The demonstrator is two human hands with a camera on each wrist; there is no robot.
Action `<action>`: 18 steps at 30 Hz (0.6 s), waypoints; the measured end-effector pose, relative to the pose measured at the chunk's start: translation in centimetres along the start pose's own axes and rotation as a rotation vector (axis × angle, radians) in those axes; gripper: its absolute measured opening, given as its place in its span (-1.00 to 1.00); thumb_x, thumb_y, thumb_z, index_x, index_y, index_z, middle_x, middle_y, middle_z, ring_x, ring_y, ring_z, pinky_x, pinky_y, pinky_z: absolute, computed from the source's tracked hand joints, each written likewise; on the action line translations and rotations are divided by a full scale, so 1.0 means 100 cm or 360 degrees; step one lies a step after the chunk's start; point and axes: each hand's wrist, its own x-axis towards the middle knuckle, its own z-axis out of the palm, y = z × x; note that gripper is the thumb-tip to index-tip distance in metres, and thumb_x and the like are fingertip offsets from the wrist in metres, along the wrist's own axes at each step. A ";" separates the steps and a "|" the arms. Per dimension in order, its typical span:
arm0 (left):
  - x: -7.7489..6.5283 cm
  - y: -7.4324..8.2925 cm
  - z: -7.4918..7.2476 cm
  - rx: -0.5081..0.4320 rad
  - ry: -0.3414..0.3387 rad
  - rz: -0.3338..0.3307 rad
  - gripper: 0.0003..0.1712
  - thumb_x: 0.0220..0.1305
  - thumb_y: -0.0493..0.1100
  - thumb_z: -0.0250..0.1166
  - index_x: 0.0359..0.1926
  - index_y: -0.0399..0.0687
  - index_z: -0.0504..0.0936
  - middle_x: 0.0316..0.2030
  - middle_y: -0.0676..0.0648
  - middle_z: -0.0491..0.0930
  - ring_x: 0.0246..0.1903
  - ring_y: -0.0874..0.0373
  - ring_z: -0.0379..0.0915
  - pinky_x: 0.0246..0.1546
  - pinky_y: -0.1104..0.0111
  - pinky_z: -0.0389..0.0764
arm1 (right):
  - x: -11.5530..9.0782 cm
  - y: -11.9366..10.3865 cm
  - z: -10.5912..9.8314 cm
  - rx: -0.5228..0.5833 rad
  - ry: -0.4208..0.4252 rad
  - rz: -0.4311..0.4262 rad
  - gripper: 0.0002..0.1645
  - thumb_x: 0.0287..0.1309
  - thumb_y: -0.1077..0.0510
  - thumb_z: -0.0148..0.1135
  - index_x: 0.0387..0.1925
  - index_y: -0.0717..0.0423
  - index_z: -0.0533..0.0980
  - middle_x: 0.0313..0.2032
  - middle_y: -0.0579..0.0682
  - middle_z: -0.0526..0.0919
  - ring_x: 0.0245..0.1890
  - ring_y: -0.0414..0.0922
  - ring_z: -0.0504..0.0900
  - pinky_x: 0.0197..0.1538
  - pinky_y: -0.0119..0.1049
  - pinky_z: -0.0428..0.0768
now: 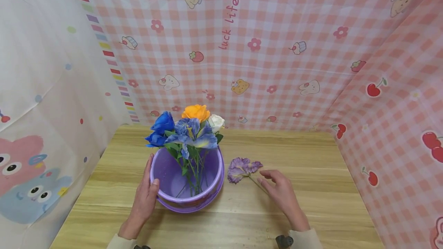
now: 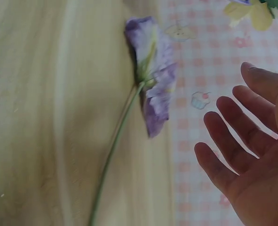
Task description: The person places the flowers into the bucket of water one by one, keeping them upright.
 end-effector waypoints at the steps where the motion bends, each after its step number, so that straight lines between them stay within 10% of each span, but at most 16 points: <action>1: 0.000 0.000 0.000 0.0002 0.0001 0.0002 -0.15 0.44 -0.20 0.00 0.68 0.09 -0.04 0.62 -0.06 0.05 0.47 -0.24 0.14 0.31 -0.17 0.36 | -0.001 0.002 0.000 -0.0011 -0.0011 0.0002 -0.73 0.25 0.26 0.43 -0.02 0.21 0.70 -0.06 0.09 0.75 -0.06 0.10 0.73 0.06 0.12 0.69; 18: 0.001 -0.002 0.000 -0.0018 0.0001 0.0013 -0.14 0.42 -0.20 0.01 0.68 0.09 -0.04 0.61 -0.10 0.08 0.45 -0.25 0.18 0.28 -0.19 0.40 | -0.012 0.032 0.006 0.0040 -0.0198 0.0266 -0.75 0.23 0.27 0.45 -0.06 0.24 0.71 -0.10 0.10 0.75 -0.11 0.03 0.73 0.03 -0.06 0.72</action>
